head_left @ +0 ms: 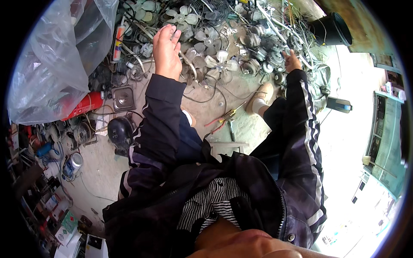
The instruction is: The person sits on the floor of a cluttered workshop and uses a wrench to tighten the central nut on several white plastic fan blades. They pick up each blade from a pile, manipulate the nut with the tool, and then place the blade back down. Later, they use pliers to work on a small circular metal component.
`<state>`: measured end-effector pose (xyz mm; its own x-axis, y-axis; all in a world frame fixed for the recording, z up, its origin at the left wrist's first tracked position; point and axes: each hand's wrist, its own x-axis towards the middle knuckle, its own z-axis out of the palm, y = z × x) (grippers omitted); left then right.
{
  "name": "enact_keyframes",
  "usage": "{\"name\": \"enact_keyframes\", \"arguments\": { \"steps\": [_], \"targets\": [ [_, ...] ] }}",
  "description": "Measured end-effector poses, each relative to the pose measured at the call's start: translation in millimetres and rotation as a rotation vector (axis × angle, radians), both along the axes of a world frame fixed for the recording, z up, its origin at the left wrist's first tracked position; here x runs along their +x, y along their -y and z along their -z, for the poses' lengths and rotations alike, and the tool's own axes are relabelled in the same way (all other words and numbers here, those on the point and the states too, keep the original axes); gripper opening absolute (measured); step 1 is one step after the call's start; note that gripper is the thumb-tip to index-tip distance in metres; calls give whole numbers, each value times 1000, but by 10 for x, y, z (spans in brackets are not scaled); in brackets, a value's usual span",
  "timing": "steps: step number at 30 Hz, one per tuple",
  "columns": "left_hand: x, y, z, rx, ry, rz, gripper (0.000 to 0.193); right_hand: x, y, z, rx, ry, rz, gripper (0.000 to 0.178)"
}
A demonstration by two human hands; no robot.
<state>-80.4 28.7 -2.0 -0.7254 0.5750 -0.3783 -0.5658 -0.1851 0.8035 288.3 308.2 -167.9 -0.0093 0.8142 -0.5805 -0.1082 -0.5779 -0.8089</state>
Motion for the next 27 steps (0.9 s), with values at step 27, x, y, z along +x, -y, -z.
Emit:
{"name": "enact_keyframes", "arguments": {
  "steps": [27],
  "targets": [
    [39,16,-37,46,58,111,28,-1174,1311,1246,294,1006,-669,35]
  ]
}}
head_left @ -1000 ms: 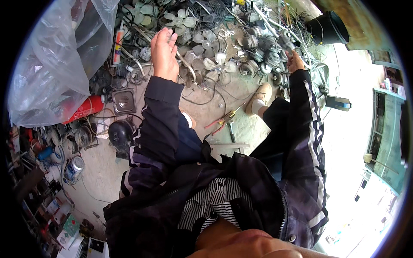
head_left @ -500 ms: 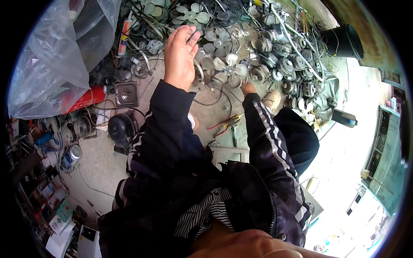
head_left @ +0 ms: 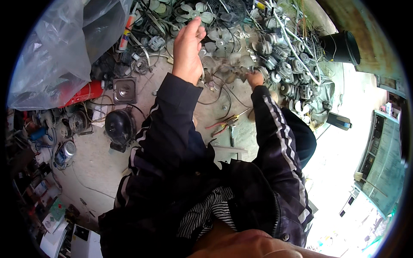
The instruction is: The person sits on the floor of a cluttered workshop and uses a wrench to tighten the central nut on several white plastic fan blades. They pick up each blade from a pile, manipulate the nut with the tool, and then place the blade back down. Later, they use pliers to work on a small circular metal component.
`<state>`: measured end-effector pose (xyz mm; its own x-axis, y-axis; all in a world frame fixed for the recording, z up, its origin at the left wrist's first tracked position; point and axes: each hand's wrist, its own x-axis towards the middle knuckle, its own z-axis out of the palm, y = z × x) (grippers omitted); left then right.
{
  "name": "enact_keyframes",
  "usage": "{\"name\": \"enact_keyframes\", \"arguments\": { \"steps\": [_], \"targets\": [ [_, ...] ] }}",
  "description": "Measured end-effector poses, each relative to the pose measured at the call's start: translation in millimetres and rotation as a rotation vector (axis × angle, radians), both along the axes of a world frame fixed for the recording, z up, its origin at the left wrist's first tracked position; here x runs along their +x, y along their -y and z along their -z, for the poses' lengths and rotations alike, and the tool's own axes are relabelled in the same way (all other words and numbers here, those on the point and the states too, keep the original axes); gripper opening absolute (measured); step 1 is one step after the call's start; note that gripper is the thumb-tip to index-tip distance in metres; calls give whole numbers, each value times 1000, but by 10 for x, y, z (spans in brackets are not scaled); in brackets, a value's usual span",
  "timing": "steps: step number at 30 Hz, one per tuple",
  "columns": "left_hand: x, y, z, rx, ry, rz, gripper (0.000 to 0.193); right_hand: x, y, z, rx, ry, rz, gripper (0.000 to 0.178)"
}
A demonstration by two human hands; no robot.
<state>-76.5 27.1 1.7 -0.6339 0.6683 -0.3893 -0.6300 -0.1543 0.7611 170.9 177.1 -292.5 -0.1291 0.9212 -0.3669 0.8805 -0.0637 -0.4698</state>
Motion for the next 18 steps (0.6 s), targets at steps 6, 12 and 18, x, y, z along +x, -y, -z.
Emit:
{"name": "enact_keyframes", "arguments": {
  "steps": [6,12,18],
  "targets": [
    [91,-76,75,56,-283,-30,40,179,-426,-1636,199,105,-308,35],
    [359,-123,123,-48,-213,305,34,368,-630,-2793,-31,-641,76,16],
    [642,-239,332,-118,93,643,62,384,-446,-3706,-459,-1070,103,18]
  ]
}}
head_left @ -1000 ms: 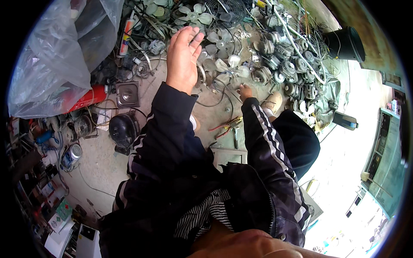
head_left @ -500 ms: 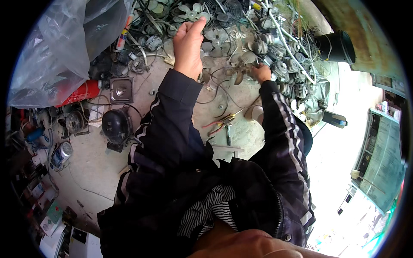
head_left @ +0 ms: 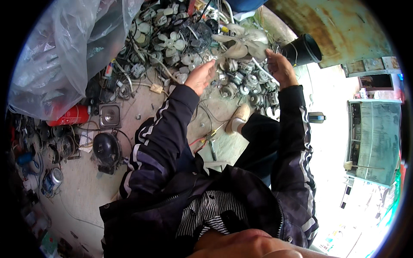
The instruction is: The person sits on the floor of a cluttered workshop and uses a wrench to tighten the central nut on several white plastic fan blades. They pick up each blade from a pile, manipulate the nut with the tool, and then place the blade back down. Later, they use pliers to work on a small circular metal component.
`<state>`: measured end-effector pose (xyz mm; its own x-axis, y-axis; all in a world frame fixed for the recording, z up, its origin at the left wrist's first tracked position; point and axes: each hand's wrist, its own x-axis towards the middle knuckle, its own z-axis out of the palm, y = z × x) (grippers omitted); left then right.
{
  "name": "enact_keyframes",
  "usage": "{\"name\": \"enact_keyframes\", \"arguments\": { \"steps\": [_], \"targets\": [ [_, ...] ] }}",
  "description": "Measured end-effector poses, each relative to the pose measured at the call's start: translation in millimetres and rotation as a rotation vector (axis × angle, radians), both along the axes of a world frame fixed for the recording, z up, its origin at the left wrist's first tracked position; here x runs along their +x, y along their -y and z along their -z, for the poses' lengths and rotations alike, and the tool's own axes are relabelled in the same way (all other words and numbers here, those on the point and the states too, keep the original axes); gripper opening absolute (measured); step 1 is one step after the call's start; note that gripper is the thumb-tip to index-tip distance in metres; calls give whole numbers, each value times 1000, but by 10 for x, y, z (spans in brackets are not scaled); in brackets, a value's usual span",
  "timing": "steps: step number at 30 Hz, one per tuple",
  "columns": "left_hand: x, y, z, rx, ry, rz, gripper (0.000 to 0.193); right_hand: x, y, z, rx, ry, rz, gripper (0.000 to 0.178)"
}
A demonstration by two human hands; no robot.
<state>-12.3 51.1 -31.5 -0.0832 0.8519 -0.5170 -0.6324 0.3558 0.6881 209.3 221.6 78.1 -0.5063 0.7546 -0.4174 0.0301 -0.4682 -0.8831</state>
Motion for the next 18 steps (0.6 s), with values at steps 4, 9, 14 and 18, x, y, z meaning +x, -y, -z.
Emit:
{"name": "enact_keyframes", "arguments": {
  "steps": [4,9,14,18],
  "targets": [
    [4,62,-142,243,196,206,115,-48,215,-134,-145,-106,30,22],
    [-52,157,-220,263,256,236,105,-162,471,14,-104,-85,4,27],
    [-22,231,-376,199,119,192,101,-125,631,264,112,15,-19,12],
    [-96,199,-211,257,120,57,70,-263,732,255,289,32,-149,10]
  ]
}}
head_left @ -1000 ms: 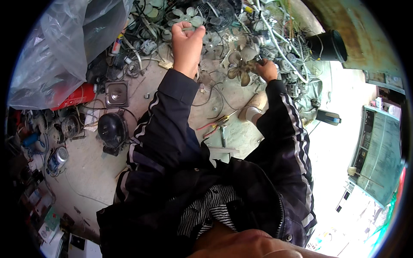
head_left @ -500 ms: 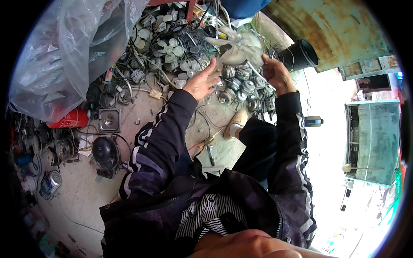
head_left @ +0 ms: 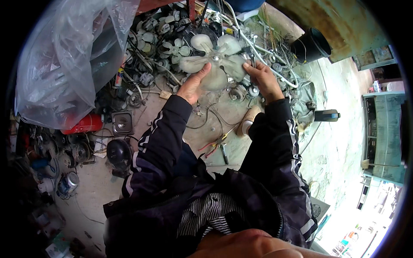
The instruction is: The person sits on the floor of a cluttered workshop and uses a wrench to tighten the central nut on several white plastic fan blades. They pick up each blade from a pile, manipulate the nut with the tool, and then place the blade back down. Later, they use pliers to work on a small circular metal component.
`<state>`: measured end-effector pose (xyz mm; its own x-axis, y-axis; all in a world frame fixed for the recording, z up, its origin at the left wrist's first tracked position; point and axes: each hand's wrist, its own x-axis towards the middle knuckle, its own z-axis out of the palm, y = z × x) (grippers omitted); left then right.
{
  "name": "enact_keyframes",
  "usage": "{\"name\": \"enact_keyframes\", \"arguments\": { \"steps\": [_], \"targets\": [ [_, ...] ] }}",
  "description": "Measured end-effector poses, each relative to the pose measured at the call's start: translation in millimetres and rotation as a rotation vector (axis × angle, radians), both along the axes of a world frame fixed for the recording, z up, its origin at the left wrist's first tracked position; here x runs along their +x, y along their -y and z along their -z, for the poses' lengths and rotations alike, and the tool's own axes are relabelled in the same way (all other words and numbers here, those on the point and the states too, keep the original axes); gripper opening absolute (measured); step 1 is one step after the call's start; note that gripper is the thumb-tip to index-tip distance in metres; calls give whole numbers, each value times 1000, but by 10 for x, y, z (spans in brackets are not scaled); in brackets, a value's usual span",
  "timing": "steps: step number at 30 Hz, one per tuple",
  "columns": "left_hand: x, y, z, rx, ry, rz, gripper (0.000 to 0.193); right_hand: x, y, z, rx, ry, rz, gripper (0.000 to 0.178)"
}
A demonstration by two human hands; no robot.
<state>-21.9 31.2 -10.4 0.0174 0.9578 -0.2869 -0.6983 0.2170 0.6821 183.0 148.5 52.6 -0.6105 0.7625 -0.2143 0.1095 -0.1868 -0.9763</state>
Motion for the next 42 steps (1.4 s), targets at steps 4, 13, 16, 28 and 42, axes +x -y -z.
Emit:
{"name": "enact_keyframes", "arguments": {
  "steps": [4,13,16,28,42],
  "targets": [
    [32,53,-38,-47,41,-144,59,-37,69,68,-91,-65,-21,17],
    [13,23,-34,-110,2,-275,50,19,-103,676,-644,-554,450,23],
    [-4,14,27,-84,-34,-272,56,-62,295,29,-108,-380,416,25],
    [172,-29,-41,-64,-101,-278,57,-48,515,16,-55,-13,-136,26],
    [174,-32,0,4,-305,-341,54,-114,475,154,-30,51,-161,25]
  ]
}}
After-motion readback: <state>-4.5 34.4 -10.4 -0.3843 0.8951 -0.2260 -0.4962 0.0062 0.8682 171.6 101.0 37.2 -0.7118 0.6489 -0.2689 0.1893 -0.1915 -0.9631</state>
